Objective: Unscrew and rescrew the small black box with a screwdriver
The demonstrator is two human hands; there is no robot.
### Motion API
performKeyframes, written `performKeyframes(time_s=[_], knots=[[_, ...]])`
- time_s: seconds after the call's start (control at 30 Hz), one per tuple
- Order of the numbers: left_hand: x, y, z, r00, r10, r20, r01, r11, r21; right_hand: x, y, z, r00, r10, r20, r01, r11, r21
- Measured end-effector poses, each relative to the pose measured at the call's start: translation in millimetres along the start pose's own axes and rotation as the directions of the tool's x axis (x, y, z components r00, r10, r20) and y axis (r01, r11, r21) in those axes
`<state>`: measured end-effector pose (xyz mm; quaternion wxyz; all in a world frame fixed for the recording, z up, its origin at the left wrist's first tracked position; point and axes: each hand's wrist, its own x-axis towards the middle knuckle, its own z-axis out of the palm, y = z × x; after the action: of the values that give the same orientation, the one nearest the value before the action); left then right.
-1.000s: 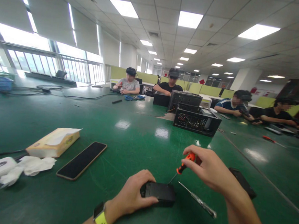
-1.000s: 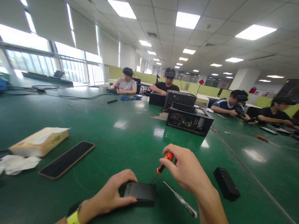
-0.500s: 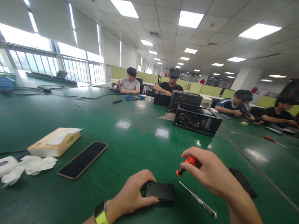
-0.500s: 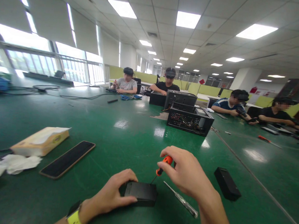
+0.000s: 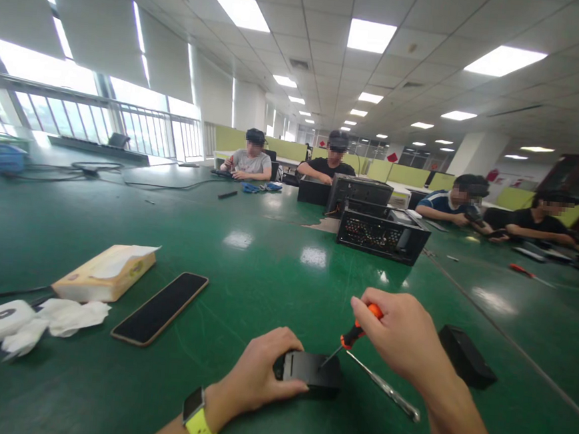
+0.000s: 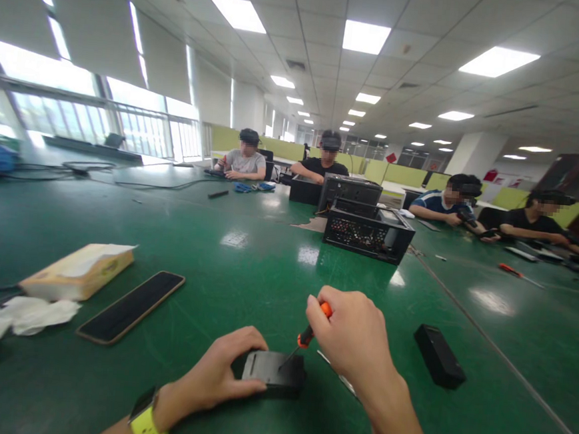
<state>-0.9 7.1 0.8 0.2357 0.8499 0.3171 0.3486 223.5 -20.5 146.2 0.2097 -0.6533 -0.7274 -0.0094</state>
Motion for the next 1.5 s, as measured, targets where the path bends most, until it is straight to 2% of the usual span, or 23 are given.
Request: performKeyframes(time_s=[0.13,0.4,0.83,0.93,1.03,1.2,1.37,1.5], knots=[[0,-2,0.9,1.0,0.007,0.0,-0.007,1.0,0.017,1,0,4,0.997,-0.058,0.05,0.053,0.994,0.091],[-1,-2,0.5,1.0,0.004,-0.001,-0.004,0.999,0.035,5,-3,11,0.995,-0.068,0.074,0.065,0.997,0.043],[-2,-3,1.8,1.0,0.001,-0.004,-0.001,0.999,0.043,3,-5,10,0.993,-0.096,0.066,0.095,0.995,0.03],[-2,-3,1.8,1.0,0.0,0.0,0.0,0.999,0.046,0,-5,5,0.975,-0.205,0.088,0.197,0.975,0.099],[-2,-3,1.5,1.0,0.002,0.0,-0.002,0.999,0.048,-6,-1,-6,0.932,-0.347,0.107,0.321,0.925,0.201],[0,-2,0.8,1.0,0.005,-0.005,-0.005,0.999,0.04,-10,5,-20,0.873,-0.465,0.143,0.402,0.855,0.328],[0,0,0.8,1.0,-0.001,-0.007,0.001,0.999,0.039,-10,2,-15,0.927,-0.351,0.133,0.322,0.925,0.2],[-1,-1,1.2,1.0,-0.003,-0.005,0.003,0.999,0.041,-12,-3,-10,0.924,-0.359,0.129,0.341,0.929,0.145]])
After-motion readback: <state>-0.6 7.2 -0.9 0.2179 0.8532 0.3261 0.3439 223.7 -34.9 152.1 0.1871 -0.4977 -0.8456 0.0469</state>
